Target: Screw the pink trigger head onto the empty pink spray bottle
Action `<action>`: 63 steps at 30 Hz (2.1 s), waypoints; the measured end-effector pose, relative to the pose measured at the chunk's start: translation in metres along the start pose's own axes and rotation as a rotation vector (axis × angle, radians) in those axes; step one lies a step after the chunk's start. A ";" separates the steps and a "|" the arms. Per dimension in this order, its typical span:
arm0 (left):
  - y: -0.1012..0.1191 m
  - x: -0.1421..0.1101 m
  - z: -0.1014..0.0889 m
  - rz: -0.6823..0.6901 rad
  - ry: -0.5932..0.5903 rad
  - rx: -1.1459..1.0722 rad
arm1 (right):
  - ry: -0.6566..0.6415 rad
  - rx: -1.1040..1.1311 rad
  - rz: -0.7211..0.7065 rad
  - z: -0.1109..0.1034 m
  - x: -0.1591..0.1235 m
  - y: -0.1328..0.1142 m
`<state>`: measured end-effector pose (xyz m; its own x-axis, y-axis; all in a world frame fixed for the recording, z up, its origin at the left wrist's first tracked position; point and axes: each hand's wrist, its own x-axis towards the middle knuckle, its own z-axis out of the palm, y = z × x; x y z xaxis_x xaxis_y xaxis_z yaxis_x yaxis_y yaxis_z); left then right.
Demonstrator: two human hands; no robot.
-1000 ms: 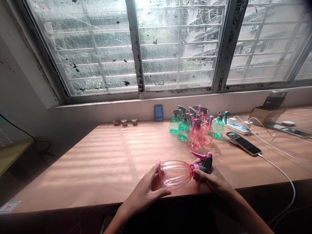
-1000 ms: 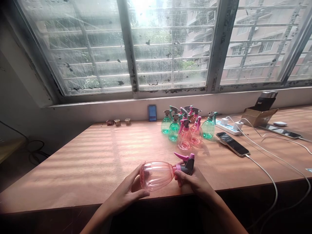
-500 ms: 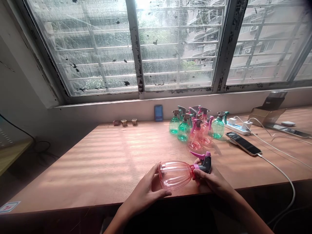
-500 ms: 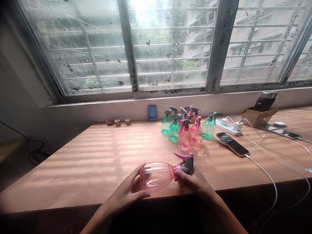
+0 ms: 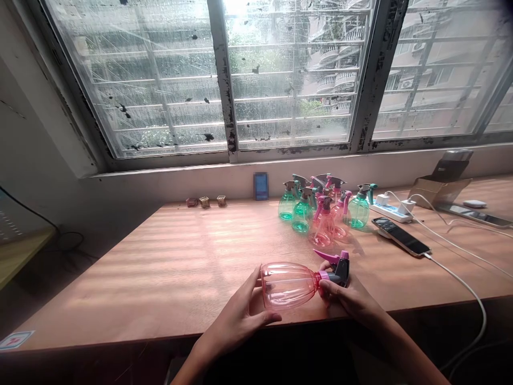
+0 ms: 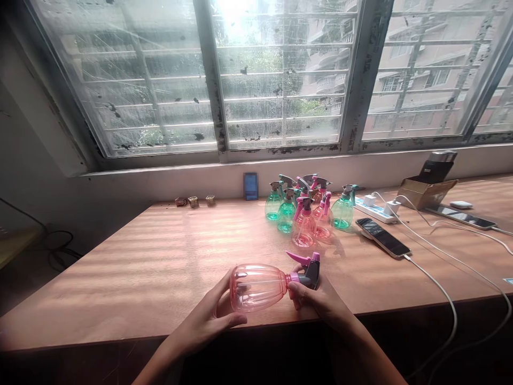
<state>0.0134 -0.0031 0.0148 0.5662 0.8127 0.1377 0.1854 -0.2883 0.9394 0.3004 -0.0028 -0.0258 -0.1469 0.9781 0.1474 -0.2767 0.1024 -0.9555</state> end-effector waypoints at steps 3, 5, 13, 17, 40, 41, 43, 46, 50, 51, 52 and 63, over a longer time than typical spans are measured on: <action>0.001 0.000 -0.001 0.007 -0.015 0.054 | -0.001 -0.001 0.000 -0.001 0.000 0.001; -0.002 0.000 -0.001 0.006 0.006 0.093 | -0.002 -0.002 0.002 -0.001 0.000 0.000; -0.012 -0.001 0.001 0.011 0.031 0.138 | -0.014 -0.059 -0.022 0.000 -0.001 -0.003; -0.008 0.000 0.000 -0.010 0.041 0.139 | -0.020 -0.086 -0.018 -0.001 -0.001 -0.003; -0.016 -0.001 -0.001 0.059 0.042 0.131 | -0.084 -0.079 -0.022 -0.005 0.000 0.004; -0.017 -0.001 -0.001 0.054 0.038 0.114 | -0.086 -0.080 -0.024 -0.005 -0.001 0.004; -0.017 -0.001 -0.001 0.050 0.028 0.095 | -0.087 -0.088 -0.025 -0.004 -0.001 0.003; -0.016 -0.001 -0.002 0.044 0.029 0.127 | -0.083 -0.107 -0.028 -0.003 -0.001 0.000; -0.013 -0.002 -0.001 0.030 0.071 0.187 | -0.085 -0.097 -0.027 -0.003 0.000 0.000; -0.012 -0.002 -0.001 0.030 0.079 0.187 | -0.086 -0.095 -0.023 -0.003 0.000 0.001; -0.011 -0.002 -0.001 0.031 0.082 0.179 | -0.087 -0.098 -0.019 -0.004 0.000 0.001; -0.006 -0.003 -0.002 -0.014 0.070 0.169 | -0.077 -0.127 -0.018 -0.001 -0.001 -0.003</action>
<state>0.0092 -0.0033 0.0096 0.5062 0.8489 0.1525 0.3280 -0.3530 0.8762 0.3020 -0.0040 -0.0235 -0.2164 0.9597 0.1792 -0.1580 0.1467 -0.9765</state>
